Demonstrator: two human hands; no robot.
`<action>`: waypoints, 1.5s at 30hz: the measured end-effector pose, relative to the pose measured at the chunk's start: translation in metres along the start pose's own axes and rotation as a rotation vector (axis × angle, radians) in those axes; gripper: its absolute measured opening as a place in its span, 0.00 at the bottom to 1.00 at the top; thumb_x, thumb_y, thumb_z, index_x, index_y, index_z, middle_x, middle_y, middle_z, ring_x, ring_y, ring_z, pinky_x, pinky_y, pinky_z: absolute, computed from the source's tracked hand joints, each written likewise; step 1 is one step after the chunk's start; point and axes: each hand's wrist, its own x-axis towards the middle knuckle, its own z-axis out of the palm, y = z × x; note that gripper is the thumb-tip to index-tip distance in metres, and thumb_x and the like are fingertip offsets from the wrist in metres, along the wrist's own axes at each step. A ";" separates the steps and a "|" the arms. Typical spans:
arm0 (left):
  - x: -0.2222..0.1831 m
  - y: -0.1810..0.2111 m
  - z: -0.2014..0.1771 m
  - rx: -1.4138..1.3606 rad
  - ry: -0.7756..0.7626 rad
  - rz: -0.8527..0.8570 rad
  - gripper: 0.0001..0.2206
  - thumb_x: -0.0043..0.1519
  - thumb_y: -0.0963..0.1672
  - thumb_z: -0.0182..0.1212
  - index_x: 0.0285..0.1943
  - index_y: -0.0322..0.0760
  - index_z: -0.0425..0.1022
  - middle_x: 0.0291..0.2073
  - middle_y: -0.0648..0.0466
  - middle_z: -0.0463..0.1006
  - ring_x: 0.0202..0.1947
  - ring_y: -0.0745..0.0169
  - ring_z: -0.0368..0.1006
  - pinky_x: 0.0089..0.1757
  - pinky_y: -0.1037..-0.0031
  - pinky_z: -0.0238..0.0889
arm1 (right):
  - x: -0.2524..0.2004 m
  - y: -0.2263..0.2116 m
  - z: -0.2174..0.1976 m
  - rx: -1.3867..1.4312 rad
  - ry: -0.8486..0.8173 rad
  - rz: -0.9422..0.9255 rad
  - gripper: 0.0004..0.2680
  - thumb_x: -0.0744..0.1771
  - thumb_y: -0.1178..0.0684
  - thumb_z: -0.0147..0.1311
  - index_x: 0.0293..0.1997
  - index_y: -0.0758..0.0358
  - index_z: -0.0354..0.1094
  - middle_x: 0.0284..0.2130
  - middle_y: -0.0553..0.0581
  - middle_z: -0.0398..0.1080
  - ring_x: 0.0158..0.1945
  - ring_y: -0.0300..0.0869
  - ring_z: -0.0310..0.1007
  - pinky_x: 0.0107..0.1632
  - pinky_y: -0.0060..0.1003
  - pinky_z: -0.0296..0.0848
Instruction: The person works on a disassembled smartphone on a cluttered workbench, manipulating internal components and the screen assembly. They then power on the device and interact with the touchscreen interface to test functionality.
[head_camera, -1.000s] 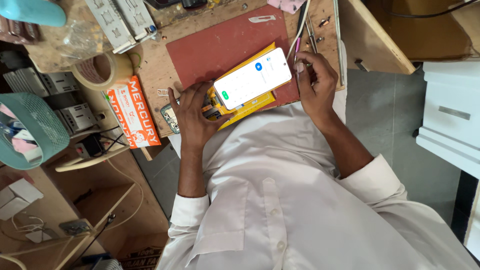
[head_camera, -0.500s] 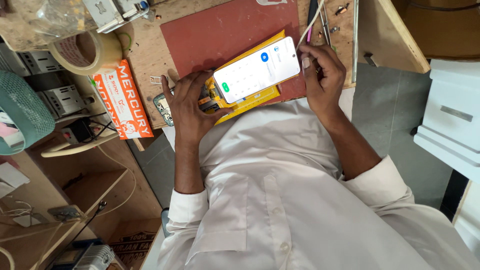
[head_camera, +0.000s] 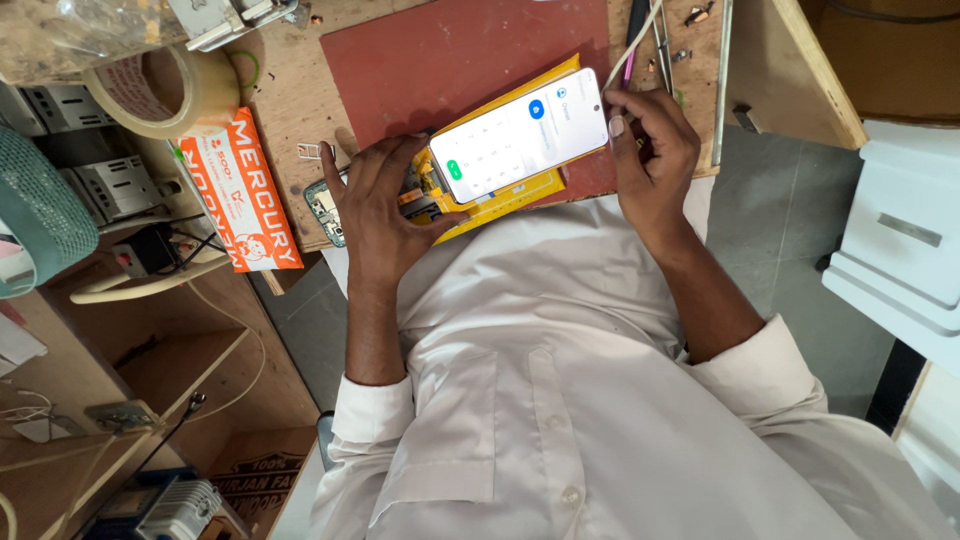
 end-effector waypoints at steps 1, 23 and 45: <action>0.000 0.001 -0.001 -0.003 -0.015 -0.012 0.43 0.37 0.53 0.86 0.64 0.44 0.73 0.56 0.55 0.76 0.60 0.56 0.69 0.71 0.43 0.29 | 0.000 0.000 0.000 0.000 -0.002 -0.008 0.08 0.72 0.68 0.52 0.58 0.71 0.72 0.45 0.59 0.72 0.40 0.37 0.72 0.42 0.29 0.68; -0.001 0.000 0.002 0.034 -0.006 0.041 0.38 0.52 0.58 0.78 0.68 0.41 0.73 0.56 0.53 0.73 0.61 0.53 0.67 0.70 0.39 0.25 | -0.044 -0.043 -0.007 -0.447 -0.225 -0.090 0.21 0.71 0.56 0.56 0.74 0.68 0.58 0.47 0.64 0.68 0.45 0.50 0.74 0.46 0.43 0.75; -0.003 0.000 0.003 0.014 0.016 0.048 0.37 0.50 0.56 0.81 0.67 0.41 0.74 0.56 0.54 0.73 0.61 0.53 0.68 0.71 0.41 0.28 | -0.052 -0.050 0.016 -0.495 -0.394 -0.151 0.27 0.68 0.47 0.59 0.74 0.72 0.54 0.38 0.64 0.73 0.38 0.53 0.74 0.41 0.46 0.73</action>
